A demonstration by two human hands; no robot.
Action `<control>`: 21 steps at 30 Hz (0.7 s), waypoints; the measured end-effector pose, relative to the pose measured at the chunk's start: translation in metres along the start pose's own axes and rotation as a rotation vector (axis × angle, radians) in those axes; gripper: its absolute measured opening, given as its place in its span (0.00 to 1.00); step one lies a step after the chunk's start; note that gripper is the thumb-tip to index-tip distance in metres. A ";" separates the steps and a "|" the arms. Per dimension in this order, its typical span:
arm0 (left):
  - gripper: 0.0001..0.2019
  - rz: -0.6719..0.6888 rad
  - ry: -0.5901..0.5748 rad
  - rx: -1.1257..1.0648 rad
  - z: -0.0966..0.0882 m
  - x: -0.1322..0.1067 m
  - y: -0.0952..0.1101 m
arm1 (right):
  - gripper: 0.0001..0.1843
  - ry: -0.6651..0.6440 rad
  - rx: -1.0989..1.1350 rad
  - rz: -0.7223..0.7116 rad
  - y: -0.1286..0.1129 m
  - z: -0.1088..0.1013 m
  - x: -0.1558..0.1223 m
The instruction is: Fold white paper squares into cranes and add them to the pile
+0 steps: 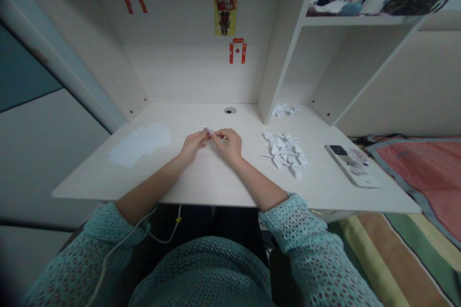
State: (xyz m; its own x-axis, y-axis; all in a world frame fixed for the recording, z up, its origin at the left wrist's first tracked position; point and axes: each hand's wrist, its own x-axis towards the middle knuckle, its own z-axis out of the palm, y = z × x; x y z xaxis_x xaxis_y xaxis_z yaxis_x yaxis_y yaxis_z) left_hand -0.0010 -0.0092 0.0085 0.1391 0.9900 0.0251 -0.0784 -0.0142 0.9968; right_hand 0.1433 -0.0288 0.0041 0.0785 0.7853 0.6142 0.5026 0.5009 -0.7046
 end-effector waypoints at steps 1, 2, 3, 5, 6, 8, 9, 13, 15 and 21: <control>0.23 -0.026 -0.015 0.000 0.000 0.000 0.000 | 0.14 0.001 -0.073 -0.052 0.001 -0.002 0.001; 0.24 -0.046 -0.028 0.000 0.001 -0.001 0.000 | 0.13 -0.005 -0.147 -0.104 0.002 -0.004 0.001; 0.24 -0.056 -0.037 -0.001 0.001 -0.001 0.000 | 0.13 -0.016 -0.217 -0.155 0.002 -0.006 0.002; 0.24 -0.046 -0.039 -0.008 0.002 -0.001 -0.001 | 0.14 -0.056 -0.334 -0.252 0.003 -0.009 0.004; 0.24 -0.035 -0.036 -0.019 0.001 0.000 -0.001 | 0.14 -0.088 -0.372 -0.294 0.003 -0.010 0.005; 0.24 -0.016 -0.034 -0.066 0.000 0.001 -0.001 | 0.13 -0.164 -0.405 -0.370 0.000 -0.012 0.006; 0.24 -0.009 -0.033 -0.098 -0.002 0.003 -0.001 | 0.14 -0.198 -0.402 -0.401 -0.001 -0.012 0.006; 0.24 0.023 0.015 -0.142 -0.008 0.009 -0.002 | 0.28 -0.310 -0.342 -0.463 -0.003 -0.014 0.008; 0.23 0.038 0.041 -0.106 -0.010 0.010 -0.004 | 0.30 -0.336 -0.299 -0.444 0.000 -0.013 0.008; 0.21 0.114 0.101 0.055 -0.007 0.008 -0.003 | 0.20 -0.278 -0.057 -0.288 0.010 -0.007 0.010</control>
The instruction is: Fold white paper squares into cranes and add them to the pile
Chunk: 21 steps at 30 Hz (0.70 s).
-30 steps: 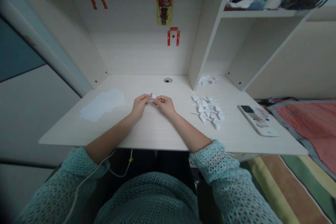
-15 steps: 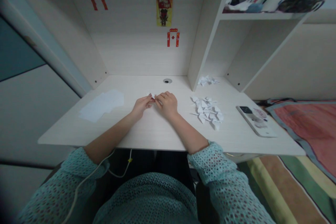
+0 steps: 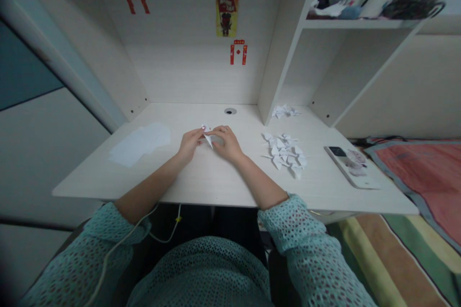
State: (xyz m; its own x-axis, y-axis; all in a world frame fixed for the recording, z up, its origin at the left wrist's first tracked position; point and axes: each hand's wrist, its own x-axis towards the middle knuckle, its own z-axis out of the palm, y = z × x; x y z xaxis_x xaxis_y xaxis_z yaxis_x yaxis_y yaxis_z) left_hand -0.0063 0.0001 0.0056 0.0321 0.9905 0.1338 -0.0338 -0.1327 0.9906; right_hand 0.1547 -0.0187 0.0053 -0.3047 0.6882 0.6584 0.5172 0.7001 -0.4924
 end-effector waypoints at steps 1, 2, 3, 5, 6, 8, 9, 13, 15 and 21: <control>0.21 0.017 0.009 0.030 0.001 -0.001 0.001 | 0.19 0.020 0.035 0.017 0.000 0.001 0.000; 0.21 0.028 0.012 0.052 0.001 -0.001 0.002 | 0.17 0.042 0.068 0.032 0.000 0.001 0.000; 0.20 0.033 0.010 0.070 0.002 -0.002 0.003 | 0.15 0.066 0.100 0.046 0.000 0.002 0.000; 0.19 0.033 -0.011 0.090 0.003 -0.003 0.004 | 0.11 0.103 0.158 0.079 -0.001 0.002 0.000; 0.19 0.033 -0.026 0.095 0.004 -0.003 0.005 | 0.10 0.108 0.182 0.097 -0.002 0.002 0.000; 0.18 0.038 -0.047 0.094 0.005 -0.004 0.005 | 0.09 0.100 0.217 0.127 -0.001 0.001 0.000; 0.18 0.042 -0.054 0.090 0.005 -0.005 0.005 | 0.08 0.097 0.229 0.135 -0.001 0.001 0.000; 0.17 0.056 -0.055 0.070 0.006 -0.005 0.003 | 0.08 0.110 0.277 0.122 0.003 0.002 -0.001; 0.17 0.055 -0.059 0.062 0.006 -0.005 0.003 | 0.07 0.116 0.289 0.133 0.004 0.003 -0.001; 0.17 0.083 -0.088 0.074 0.008 -0.008 0.005 | 0.07 0.166 0.350 0.249 0.006 0.009 0.000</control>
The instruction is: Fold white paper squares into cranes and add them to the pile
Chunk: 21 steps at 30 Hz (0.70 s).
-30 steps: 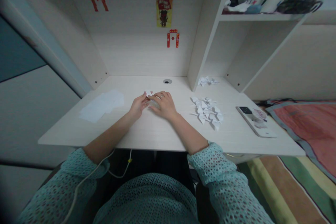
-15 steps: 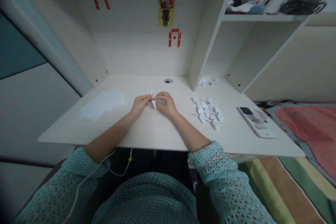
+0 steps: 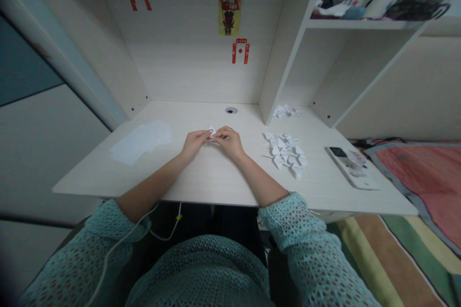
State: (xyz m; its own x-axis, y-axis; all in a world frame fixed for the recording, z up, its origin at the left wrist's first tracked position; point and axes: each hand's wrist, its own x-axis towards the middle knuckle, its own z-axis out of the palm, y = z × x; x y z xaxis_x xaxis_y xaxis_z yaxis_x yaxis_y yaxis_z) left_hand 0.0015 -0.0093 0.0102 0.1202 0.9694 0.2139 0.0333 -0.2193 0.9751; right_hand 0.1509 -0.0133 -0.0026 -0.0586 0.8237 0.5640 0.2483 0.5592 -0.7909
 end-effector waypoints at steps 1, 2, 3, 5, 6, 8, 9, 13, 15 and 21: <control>0.16 0.012 0.007 0.002 0.000 0.000 0.000 | 0.07 0.008 0.021 0.010 0.001 0.001 0.000; 0.16 0.021 0.014 0.004 0.001 -0.001 0.000 | 0.08 0.013 0.039 0.019 0.001 0.002 0.000; 0.16 0.023 0.023 0.005 0.001 -0.001 0.000 | 0.08 0.015 0.053 0.027 0.002 0.002 0.000; 0.17 0.005 0.035 0.011 0.000 0.000 -0.002 | 0.08 0.016 0.079 0.046 0.002 0.003 0.000; 0.17 -0.009 0.041 0.016 -0.001 0.001 -0.003 | 0.09 0.010 0.090 0.053 0.002 0.004 0.000; 0.18 -0.033 0.054 0.018 -0.002 0.003 -0.005 | 0.09 -0.011 0.111 0.053 0.001 0.004 0.000; 0.18 -0.040 0.058 0.014 -0.003 0.004 -0.006 | 0.09 -0.020 0.121 0.046 0.001 0.004 0.000; 0.18 -0.051 0.041 -0.013 -0.003 0.004 -0.006 | 0.09 0.009 0.144 0.035 0.000 0.004 0.000; 0.17 -0.049 0.037 -0.021 -0.002 0.003 -0.005 | 0.11 0.043 0.139 0.053 -0.001 0.004 0.000; 0.15 -0.025 0.067 -0.034 0.000 0.001 -0.006 | 0.13 0.090 0.132 0.100 -0.001 0.008 -0.002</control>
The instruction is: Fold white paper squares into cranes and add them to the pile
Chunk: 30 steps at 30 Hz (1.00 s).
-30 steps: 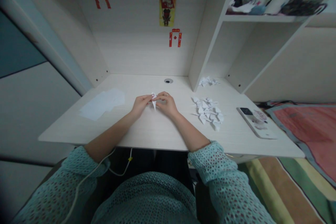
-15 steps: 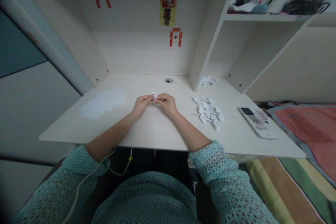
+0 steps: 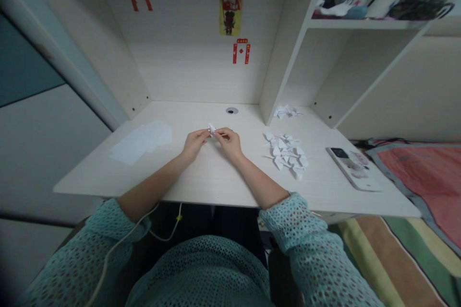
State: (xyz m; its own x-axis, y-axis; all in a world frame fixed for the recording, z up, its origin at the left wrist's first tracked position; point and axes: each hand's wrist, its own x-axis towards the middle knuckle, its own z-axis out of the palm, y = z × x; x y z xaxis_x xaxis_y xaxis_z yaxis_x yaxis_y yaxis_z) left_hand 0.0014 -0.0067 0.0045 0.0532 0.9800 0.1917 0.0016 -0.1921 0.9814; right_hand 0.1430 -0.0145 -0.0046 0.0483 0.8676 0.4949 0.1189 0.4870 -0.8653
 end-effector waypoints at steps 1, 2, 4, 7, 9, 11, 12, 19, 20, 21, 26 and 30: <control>0.15 0.005 0.002 0.001 0.000 0.000 0.000 | 0.13 0.005 0.014 0.007 0.000 0.001 0.000; 0.15 0.012 0.002 0.004 0.000 0.000 0.000 | 0.13 0.013 0.032 0.016 -0.001 0.001 -0.001; 0.15 0.032 -0.009 0.010 0.000 0.000 0.001 | 0.14 0.039 0.072 0.044 -0.003 0.002 -0.001; 0.16 0.061 -0.025 0.014 -0.001 0.000 0.003 | 0.15 0.085 0.121 0.076 -0.007 0.003 -0.002; 0.18 0.082 -0.033 0.024 0.000 0.000 0.005 | 0.14 0.095 0.139 0.084 -0.009 0.003 -0.002; 0.17 0.108 -0.036 0.033 0.000 -0.001 0.006 | 0.13 0.091 0.147 0.090 -0.011 0.003 -0.002; 0.16 0.120 -0.034 0.033 0.000 -0.001 0.006 | 0.13 0.089 0.146 0.094 -0.012 0.003 -0.002; 0.12 0.115 0.017 -0.034 0.003 -0.004 0.009 | 0.16 0.064 0.167 0.105 -0.008 0.004 -0.002; 0.12 0.103 0.025 -0.031 0.003 -0.004 0.009 | 0.17 0.065 0.171 0.110 -0.007 0.004 -0.002; 0.12 0.088 0.035 -0.025 0.003 -0.005 0.009 | 0.18 0.065 0.175 0.114 -0.007 0.004 -0.001; 0.14 0.041 0.052 0.016 0.002 -0.006 0.011 | 0.19 0.042 0.188 0.127 -0.008 0.005 -0.002; 0.14 0.026 0.060 0.031 0.002 -0.007 0.013 | 0.18 0.037 0.146 0.110 -0.010 0.005 -0.004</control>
State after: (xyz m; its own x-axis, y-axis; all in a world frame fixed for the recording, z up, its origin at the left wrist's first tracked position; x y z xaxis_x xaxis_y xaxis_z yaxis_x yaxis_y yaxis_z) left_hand 0.0035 -0.0161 0.0161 -0.0066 0.9759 0.2180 0.0321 -0.2177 0.9755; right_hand 0.1372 -0.0220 0.0019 0.0896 0.9134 0.3970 -0.0341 0.4012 -0.9154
